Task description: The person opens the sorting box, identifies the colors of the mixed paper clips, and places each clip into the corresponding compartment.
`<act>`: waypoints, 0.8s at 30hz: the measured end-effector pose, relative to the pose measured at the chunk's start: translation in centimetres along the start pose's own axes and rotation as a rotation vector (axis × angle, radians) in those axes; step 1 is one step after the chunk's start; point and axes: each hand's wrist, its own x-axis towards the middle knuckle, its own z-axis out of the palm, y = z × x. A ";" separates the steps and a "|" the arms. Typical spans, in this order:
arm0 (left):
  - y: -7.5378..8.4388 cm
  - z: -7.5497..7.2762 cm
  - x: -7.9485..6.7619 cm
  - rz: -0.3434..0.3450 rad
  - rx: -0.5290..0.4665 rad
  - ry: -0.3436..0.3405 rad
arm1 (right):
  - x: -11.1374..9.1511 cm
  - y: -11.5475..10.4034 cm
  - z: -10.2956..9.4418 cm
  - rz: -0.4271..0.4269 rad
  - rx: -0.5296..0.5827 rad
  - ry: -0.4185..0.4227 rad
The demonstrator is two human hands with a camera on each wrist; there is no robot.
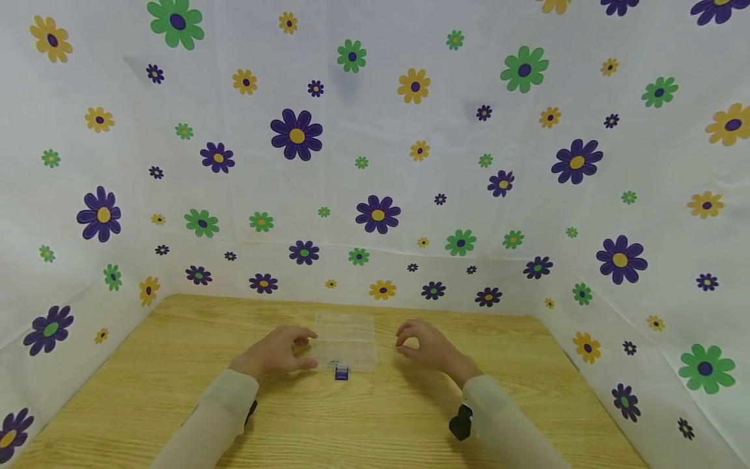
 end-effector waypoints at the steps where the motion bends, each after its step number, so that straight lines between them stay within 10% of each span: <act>1: 0.0 0.0 0.0 0.005 0.001 -0.001 | -0.2 0.2 -0.1 -0.001 0.003 0.005; 24: -0.1 0.0 0.0 0.024 0.013 -0.001 | -5.7 4.1 -2.0 0.076 -0.006 -0.043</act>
